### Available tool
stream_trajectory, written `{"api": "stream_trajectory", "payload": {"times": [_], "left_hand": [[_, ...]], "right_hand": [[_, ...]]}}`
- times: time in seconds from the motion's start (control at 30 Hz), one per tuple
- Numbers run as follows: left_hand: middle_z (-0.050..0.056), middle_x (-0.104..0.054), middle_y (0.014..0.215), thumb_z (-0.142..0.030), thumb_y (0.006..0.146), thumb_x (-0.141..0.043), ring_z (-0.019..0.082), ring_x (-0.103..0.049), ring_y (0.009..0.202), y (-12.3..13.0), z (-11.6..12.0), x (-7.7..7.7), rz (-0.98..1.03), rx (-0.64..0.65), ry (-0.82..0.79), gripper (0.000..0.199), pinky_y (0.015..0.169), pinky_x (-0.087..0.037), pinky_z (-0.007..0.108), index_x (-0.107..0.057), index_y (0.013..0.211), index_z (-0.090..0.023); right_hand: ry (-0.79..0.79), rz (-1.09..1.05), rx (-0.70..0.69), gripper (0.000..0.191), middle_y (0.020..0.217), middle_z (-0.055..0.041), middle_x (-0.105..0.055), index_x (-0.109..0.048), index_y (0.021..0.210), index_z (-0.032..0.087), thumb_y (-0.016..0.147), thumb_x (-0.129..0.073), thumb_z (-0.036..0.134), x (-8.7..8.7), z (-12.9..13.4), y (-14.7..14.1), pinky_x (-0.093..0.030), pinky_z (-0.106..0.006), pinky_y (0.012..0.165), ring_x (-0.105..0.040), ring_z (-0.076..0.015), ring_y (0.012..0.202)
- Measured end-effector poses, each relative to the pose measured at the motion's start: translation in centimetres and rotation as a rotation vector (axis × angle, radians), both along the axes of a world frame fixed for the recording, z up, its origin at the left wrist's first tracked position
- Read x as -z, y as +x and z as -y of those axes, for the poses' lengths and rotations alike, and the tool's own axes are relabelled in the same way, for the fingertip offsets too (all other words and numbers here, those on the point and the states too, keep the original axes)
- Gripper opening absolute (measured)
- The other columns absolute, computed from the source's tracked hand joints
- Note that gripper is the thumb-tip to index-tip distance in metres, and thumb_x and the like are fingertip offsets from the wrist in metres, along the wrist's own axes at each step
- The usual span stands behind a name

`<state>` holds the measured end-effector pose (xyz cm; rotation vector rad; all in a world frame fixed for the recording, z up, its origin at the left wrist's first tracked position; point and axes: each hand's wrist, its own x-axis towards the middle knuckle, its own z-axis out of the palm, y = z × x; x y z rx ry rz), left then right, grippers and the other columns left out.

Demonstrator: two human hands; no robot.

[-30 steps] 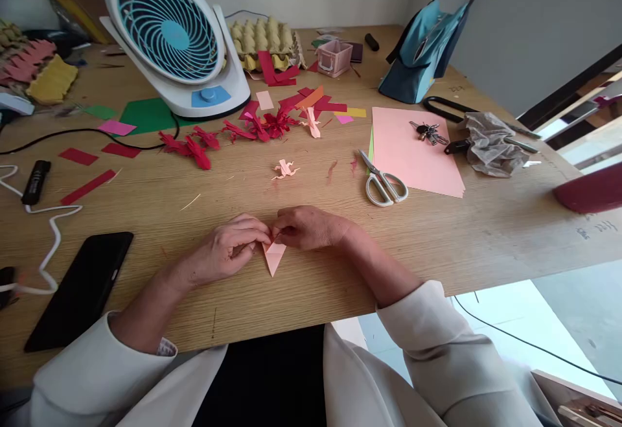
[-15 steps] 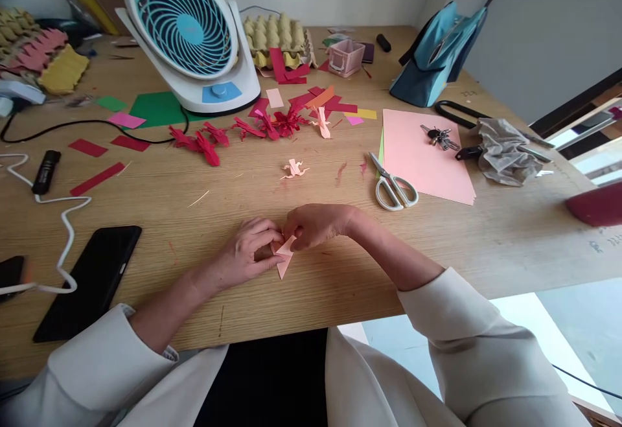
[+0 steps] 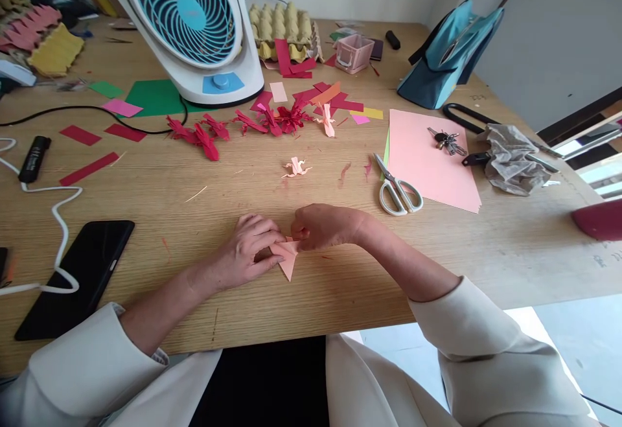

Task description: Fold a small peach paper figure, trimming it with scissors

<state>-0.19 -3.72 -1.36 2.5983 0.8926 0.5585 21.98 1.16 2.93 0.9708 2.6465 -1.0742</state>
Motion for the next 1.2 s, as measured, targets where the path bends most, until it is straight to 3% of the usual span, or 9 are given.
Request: {"api": "stream_trajectory", "payload": {"times": [0.17,0.3,0.5,0.6,0.83,1.2], "left_hand": [[0.004,-0.061,0.086,-0.026,0.091,-0.059,0.02,-0.053,0.088,0.8,0.0,0.0,0.046,-0.096,-0.024,0.013,0.086,-0.035,0.038,-0.067,0.086,-0.018],[0.002,-0.063,0.084,-0.024,0.09,-0.061,0.018,-0.055,0.086,1.4,0.1,-0.3,0.019,-0.113,-0.062,0.011,0.087,-0.033,0.038,-0.066,0.082,-0.018],[0.002,-0.063,0.084,-0.025,0.09,-0.061,0.018,-0.054,0.086,1.3,0.4,-0.5,-0.018,-0.135,-0.078,0.011,0.089,-0.032,0.038,-0.067,0.083,-0.02],[0.002,-0.064,0.086,-0.027,0.091,-0.061,0.018,-0.054,0.087,0.8,0.4,-0.5,-0.013,-0.127,-0.076,0.01,0.088,-0.032,0.038,-0.067,0.085,-0.02],[0.001,-0.067,0.085,-0.026,0.093,-0.058,0.017,-0.054,0.086,-1.1,0.1,-0.5,0.034,-0.166,-0.032,0.014,0.087,-0.032,0.037,-0.068,0.085,-0.021],[0.0,-0.064,0.078,-0.031,0.093,-0.061,0.015,-0.055,0.081,-2.1,-0.6,0.0,0.078,-0.224,-0.109,0.019,0.086,-0.034,0.035,-0.067,0.078,-0.02]], "right_hand": [[-0.009,-0.009,0.041,0.012,0.08,-0.002,-0.059,-0.071,0.078,0.018,0.08,-0.06,0.012,-0.7,0.2,0.9,-0.035,-0.025,0.06,-0.052,-0.0116,0.065],[0.0,-0.013,0.07,0.005,0.085,-0.003,-0.06,-0.071,0.083,0.018,0.081,-0.066,0.018,-0.7,1.0,0.8,-0.037,-0.025,0.063,-0.054,-0.0125,0.07],[0.19,-0.114,0.185,0.015,0.078,-0.0015,-0.056,-0.071,0.079,0.018,0.081,-0.073,0.033,0.8,2.9,0.1,-0.034,-0.027,0.068,-0.052,-0.0129,0.07],[0.259,-0.108,0.23,0.02,0.073,-0.0008,-0.053,-0.067,0.069,0.016,0.083,-0.07,0.029,1.5,3.4,0.0,-0.031,-0.027,0.066,-0.047,-0.0109,0.064],[0.224,-0.101,0.262,0.013,0.077,-0.0021,-0.058,-0.068,0.071,0.016,0.078,-0.074,0.024,1.3,3.4,-0.1,-0.033,-0.029,0.068,-0.049,-0.0118,0.066],[0.24,-0.112,0.284,0.023,0.076,-0.0022,-0.058,-0.062,0.067,0.017,0.085,-0.068,0.028,1.5,3.6,-0.2,-0.032,-0.031,0.069,-0.05,-0.0121,0.064]]}}
